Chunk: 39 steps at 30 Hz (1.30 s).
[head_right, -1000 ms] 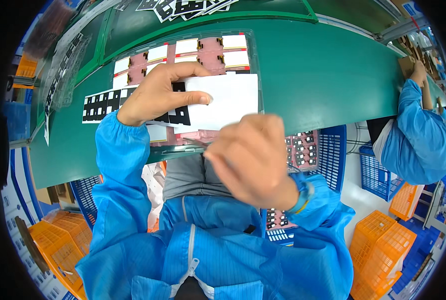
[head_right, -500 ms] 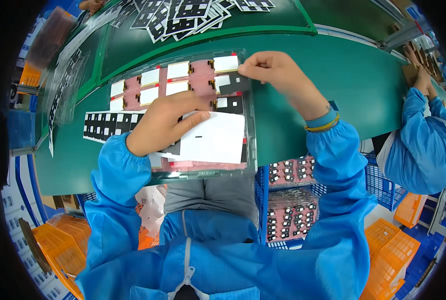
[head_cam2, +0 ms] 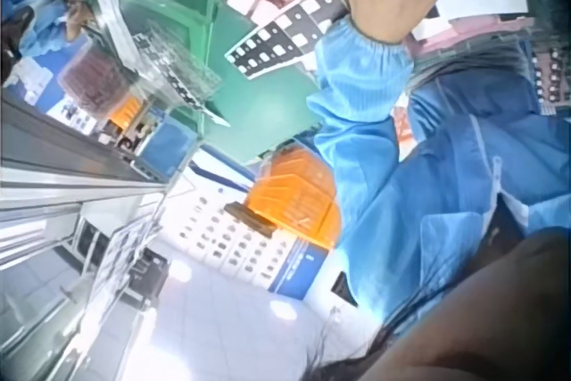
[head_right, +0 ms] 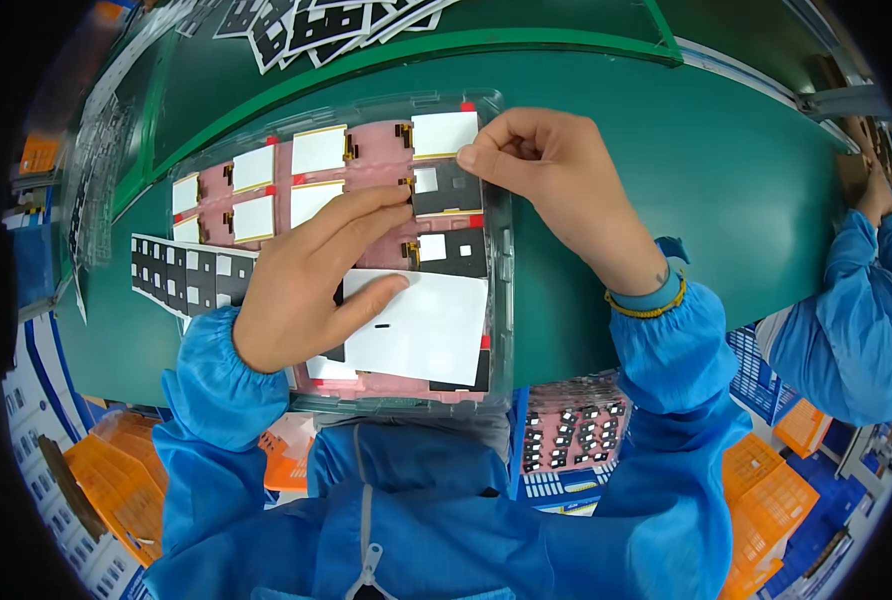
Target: Assembling electronic components by peeling and sticking black sensors onto display modules in a tray.
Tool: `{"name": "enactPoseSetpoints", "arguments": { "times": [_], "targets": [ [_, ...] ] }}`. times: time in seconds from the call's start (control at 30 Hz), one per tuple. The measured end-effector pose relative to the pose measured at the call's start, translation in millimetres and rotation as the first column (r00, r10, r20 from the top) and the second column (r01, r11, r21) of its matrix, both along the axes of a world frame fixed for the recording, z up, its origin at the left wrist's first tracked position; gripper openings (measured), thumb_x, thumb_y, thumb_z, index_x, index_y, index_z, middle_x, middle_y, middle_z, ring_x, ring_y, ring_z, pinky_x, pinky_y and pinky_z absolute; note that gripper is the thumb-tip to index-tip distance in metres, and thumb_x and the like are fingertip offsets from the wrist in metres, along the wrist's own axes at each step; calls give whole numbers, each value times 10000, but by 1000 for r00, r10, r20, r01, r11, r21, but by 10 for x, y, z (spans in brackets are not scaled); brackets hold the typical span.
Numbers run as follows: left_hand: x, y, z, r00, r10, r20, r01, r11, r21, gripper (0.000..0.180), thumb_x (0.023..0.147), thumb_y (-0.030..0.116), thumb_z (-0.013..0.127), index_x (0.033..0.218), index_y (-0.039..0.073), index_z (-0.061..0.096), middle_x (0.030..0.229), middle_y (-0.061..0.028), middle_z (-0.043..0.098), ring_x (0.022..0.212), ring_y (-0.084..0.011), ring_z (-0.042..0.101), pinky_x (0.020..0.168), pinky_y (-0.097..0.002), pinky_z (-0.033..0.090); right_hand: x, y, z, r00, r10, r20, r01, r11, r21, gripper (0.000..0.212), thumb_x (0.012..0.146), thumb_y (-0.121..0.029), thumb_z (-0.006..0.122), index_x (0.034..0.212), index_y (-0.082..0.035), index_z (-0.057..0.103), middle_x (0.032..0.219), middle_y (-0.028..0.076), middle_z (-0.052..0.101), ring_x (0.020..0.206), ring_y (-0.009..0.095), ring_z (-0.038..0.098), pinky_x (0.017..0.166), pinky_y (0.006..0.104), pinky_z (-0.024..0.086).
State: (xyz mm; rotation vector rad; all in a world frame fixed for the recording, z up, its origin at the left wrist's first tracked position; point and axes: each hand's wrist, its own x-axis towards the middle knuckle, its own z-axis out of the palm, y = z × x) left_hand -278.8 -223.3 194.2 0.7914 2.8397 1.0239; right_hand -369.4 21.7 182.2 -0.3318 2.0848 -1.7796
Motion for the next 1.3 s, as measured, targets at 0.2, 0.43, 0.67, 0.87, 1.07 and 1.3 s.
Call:
{"name": "enactPoseSetpoints", "arguments": {
  "times": [0.2, 0.43, 0.67, 0.87, 1.07, 1.3],
  "targets": [
    [3, 10, 2, 1000, 3, 25, -3, 1000, -7, 492, 834, 167, 779, 1278, 16, 631, 1338, -125, 614, 1097, -320, 674, 867, -383, 582, 24, 13, -6, 1000, -6, -13, 6, 1000, 29, 163, 920, -143, 752, 897, 12, 708, 791, -8, 655, 727, 47, 541, 650, 207, 411],
    [16, -6, -2, 1000, 8, 17, -8, 1000, -11, 494, 837, 177, 780, 1283, 25, 631, 1336, -117, 613, 1098, -314, 673, 871, -378, 584, 48, -19, -3, 999, -23, -23, 24, 999, 45, 162, 919, -138, 755, 883, 11, 701, 780, -25, 634, 730, 35, 529, 643, 205, 395],
    [6, 6, -22, 1000, 6, -6, -6, 1000, -19, 498, 837, 186, 786, 1289, 43, 634, 1338, -103, 614, 1097, -303, 676, 866, -372, 589, 58, -14, -17, 998, -43, -55, 47, 997, 58, 161, 914, -134, 756, 870, 9, 697, 767, -35, 626, 712, 27, 519, 626, 203, 385],
    [11, 10, -25, 1000, 8, -14, -9, 999, -36, 501, 835, 190, 788, 1289, 45, 634, 1341, -97, 612, 1093, -296, 679, 857, -366, 593, 62, -17, -45, 996, -49, -78, 54, 996, 65, 160, 911, -134, 756, 860, 4, 694, 754, -43, 610, 698, 24, 500, 610, 205, 373],
    [8, 15, -18, 1000, 4, -10, -4, 999, -45, 504, 835, 186, 788, 1293, 46, 631, 1349, -95, 607, 1096, -298, 678, 862, -366, 591, 50, -6, -87, 992, -36, -125, 45, 997, 70, 157, 910, -137, 758, 860, -3, 695, 735, -49, 589, 676, 23, 474, 583, 207, 351],
    [8, 8, -22, 1000, 5, 0, -5, 999, -41, 505, 839, 187, 786, 1298, 48, 628, 1355, -105, 603, 1120, -309, 669, 895, -383, 581, 56, -16, -106, 988, -28, -152, 42, 996, 85, 152, 900, -128, 767, 847, -11, 687, 719, -53, 569, 660, 21, 444, 567, 209, 342]
  ]
}}
